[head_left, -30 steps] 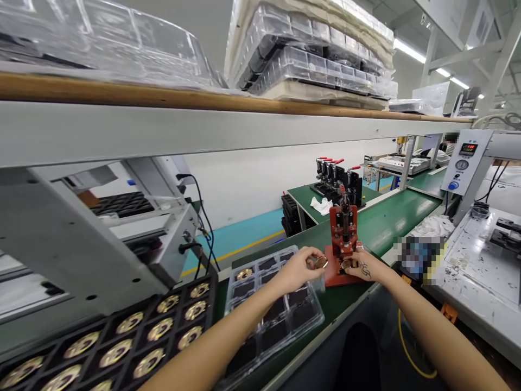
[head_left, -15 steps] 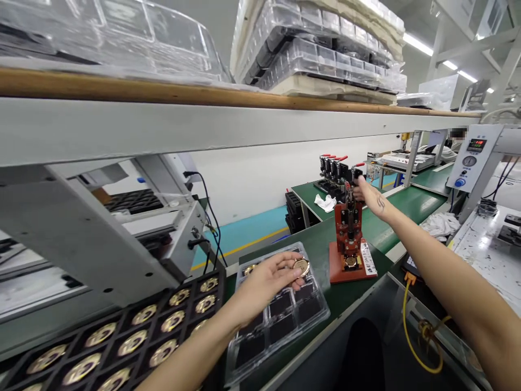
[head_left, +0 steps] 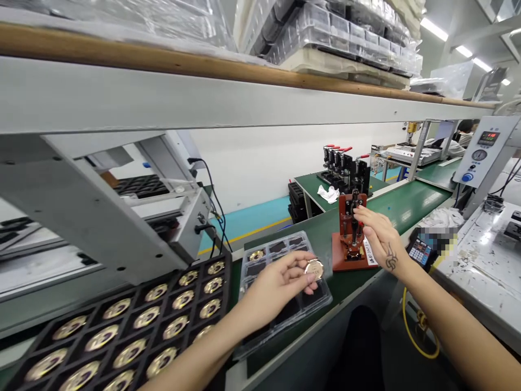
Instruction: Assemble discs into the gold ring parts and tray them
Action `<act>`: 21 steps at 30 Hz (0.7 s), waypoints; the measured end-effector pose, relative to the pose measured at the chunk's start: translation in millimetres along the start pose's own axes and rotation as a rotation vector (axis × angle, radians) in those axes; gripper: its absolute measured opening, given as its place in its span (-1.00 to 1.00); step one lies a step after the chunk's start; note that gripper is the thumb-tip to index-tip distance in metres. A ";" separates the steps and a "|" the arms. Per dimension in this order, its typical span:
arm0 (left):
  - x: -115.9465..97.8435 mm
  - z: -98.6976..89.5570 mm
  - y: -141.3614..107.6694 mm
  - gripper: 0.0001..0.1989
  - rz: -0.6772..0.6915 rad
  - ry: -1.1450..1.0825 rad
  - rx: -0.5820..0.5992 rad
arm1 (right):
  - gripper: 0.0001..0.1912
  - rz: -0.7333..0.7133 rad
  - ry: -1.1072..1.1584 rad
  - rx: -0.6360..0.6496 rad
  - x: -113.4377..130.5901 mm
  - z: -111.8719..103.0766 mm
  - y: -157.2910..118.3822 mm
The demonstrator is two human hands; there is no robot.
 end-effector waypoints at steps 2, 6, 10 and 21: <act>-3.9 16.6 -4.9 -0.53 0.004 -0.027 0.029 | -0.58 0.054 -0.032 -0.033 6.6 -2.9 -13.0; -16.8 41.8 -16.1 -0.61 0.063 -0.018 0.090 | -0.69 0.362 0.149 -0.056 16.8 -0.5 -58.2; -32.8 54.1 -22.6 -0.71 0.151 0.154 0.138 | -0.66 0.641 0.516 0.323 29.6 42.0 -98.3; -32.7 68.6 -40.8 -0.62 0.036 -0.168 0.081 | -0.59 0.789 0.839 0.466 38.5 44.9 -114.8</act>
Point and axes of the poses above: each hand's wrist, its own y-axis towards the middle knuckle, its own z-axis out of the palm, x = y × z, the point moved 8 cm from there along y, towards the middle knuckle, and after that the axes turned 14 degrees about z, right-handed, at the moved point
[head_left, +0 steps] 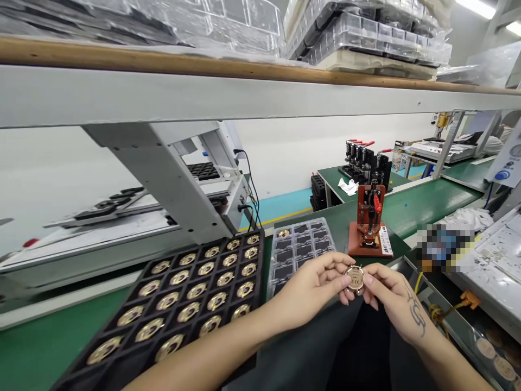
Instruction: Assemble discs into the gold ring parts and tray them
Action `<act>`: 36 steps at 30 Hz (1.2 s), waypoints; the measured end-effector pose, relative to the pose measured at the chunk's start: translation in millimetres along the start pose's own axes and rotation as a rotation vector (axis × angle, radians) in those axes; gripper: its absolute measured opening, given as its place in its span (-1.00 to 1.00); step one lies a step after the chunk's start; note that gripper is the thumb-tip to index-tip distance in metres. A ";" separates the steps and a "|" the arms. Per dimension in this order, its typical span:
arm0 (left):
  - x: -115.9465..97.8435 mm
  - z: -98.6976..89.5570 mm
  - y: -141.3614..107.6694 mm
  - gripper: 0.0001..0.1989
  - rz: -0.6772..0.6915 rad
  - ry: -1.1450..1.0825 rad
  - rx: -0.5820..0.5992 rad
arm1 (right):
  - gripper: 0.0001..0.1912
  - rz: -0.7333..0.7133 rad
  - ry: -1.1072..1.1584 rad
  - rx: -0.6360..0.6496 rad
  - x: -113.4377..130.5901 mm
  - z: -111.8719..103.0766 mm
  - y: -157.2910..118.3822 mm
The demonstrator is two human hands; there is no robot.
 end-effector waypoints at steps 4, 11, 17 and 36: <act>-0.7 3.9 -8.6 -0.59 -0.020 -0.040 -0.008 | -0.61 0.013 0.044 0.021 -3.7 4.8 -6.8; 12.3 5.0 -25.3 -0.60 -0.091 -0.087 -0.072 | -0.64 -0.010 -0.028 0.051 -16.1 10.5 -15.0; -15.5 -128.2 -92.4 -0.60 -0.028 0.594 -0.424 | -0.60 0.053 -0.296 -0.024 -85.9 -13.4 -23.1; 13.3 -292.1 -313.8 -0.69 -0.705 1.379 -0.397 | -0.46 0.225 -0.380 -0.100 -204.9 -81.0 -31.1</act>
Point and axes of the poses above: each hand's wrist, its own y-axis towards the middle knuckle, its own z-axis out of the palm, x = y × z, the point moved 8 cm from there along y, towards the middle knuckle, and after that the axes turned 14 degrees about z, right-handed, at the moved point
